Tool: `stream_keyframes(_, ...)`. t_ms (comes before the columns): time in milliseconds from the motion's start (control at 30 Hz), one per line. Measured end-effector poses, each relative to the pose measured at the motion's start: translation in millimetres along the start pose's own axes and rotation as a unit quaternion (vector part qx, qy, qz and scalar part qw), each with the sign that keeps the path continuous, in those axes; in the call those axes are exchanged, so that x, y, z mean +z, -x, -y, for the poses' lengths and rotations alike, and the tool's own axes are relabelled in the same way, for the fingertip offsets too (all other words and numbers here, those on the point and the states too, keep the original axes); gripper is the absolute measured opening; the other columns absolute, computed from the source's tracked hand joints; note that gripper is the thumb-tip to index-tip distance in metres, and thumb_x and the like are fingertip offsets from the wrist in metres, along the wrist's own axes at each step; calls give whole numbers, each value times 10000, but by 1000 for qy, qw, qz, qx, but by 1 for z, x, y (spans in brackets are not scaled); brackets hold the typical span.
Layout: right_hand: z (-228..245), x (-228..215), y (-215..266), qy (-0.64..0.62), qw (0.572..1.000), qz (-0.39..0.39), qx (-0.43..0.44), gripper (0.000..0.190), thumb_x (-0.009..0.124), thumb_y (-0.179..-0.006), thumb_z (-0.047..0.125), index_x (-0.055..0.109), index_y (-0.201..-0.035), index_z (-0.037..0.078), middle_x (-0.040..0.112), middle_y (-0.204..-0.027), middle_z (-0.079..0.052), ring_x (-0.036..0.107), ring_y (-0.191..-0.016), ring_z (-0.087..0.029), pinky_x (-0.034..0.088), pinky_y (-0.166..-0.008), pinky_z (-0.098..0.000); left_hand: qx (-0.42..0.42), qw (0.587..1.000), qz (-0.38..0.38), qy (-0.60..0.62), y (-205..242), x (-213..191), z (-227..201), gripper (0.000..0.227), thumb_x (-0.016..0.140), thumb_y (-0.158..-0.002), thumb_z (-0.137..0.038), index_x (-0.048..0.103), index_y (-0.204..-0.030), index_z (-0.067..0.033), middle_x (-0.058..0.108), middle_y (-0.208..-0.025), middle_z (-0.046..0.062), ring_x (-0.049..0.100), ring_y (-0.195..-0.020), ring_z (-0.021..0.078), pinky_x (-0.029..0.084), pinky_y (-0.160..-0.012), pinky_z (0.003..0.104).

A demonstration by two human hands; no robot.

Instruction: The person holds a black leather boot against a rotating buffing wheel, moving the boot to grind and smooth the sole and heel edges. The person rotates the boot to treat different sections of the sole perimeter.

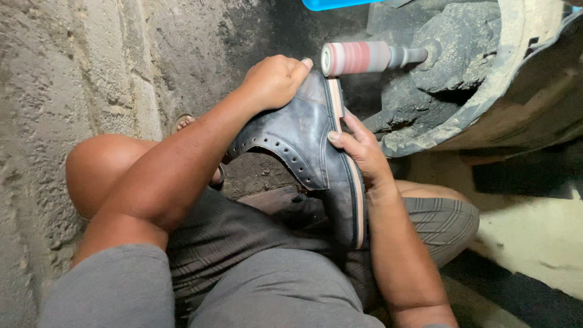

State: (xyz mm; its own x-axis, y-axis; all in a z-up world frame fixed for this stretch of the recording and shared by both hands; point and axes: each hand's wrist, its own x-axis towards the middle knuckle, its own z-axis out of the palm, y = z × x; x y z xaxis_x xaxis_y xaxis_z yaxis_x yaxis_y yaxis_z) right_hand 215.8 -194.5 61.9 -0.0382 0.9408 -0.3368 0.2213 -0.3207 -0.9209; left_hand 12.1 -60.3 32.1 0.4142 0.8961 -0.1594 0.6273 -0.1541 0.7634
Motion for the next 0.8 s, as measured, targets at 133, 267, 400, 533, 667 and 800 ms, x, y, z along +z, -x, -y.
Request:
stream_keyframes(133, -3, 1, 6, -22, 1000, -12, 19, 682, 675, -866, 213, 528, -1526, 123, 613, -1332, 13, 579, -1134, -85, 450, -1039, -222, 6, 1000, -8, -11, 6, 1, -5, 573, 310, -1068, -538, 430, -669, -146, 566, -671, 87, 565, -699, 350, 402, -671, 487)
stream_keyframes(267, -18, -3, 6, -109, 994, 6, 17, 689, 673, -894, 151, 495, -1559, 129, 694, -1042, -23, 620, -868, -77, 535, -810, -218, -4, 1000, -9, -14, 10, 1, -8, 564, 308, -1068, -536, 430, -671, -155, 571, -679, 77, 568, -716, 358, 415, -692, 486)
stream_keyframes(400, -29, -8, 4, -103, 994, 21, 0, 707, 668, -890, 148, 472, -1570, 127, 689, -1099, -41, 609, -912, -83, 516, -840, -215, 1, 999, -18, -28, 13, 2, -10, 563, 299, -1054, -537, 512, -707, -148, 665, -775, 132, 624, -816, 426, 437, -729, 517)
stream_keyframes(533, -28, -6, 8, -106, 994, 29, -26, 733, 670, -876, 128, 443, -1571, 80, 664, -1265, -64, 610, -1077, -110, 500, -979, -247, 0, 999, -18, -29, 18, 2, -13, 559, 301, -1055, -532, 481, -694, -146, 629, -732, 119, 609, -784, 411, 431, -726, 507)
stream_keyframes(667, -24, -5, 16, -112, 993, 27, -25, 752, 674, -864, 137, 428, -1571, 63, 672, -1282, -117, 622, -1112, -149, 514, -988, -287, 12, 999, -28, -33, 26, 0, -19, 557, 300, -1043, -525, 585, -766, -135, 694, -820, 152, 629, -851, 456, 444, -747, 534)
stream_keyframes(800, -28, -10, 24, -76, 994, 33, -64, 768, 700, -883, 178, 420, -1593, 89, 629, -972, -14, 511, -796, -50, 438, -739, -180, 36, 998, -41, -39, 35, -2, -25, 557, 306, -1050, -504, 598, -772, -119, 698, -801, 157, 633, -807, 449, 443, -725, 538)
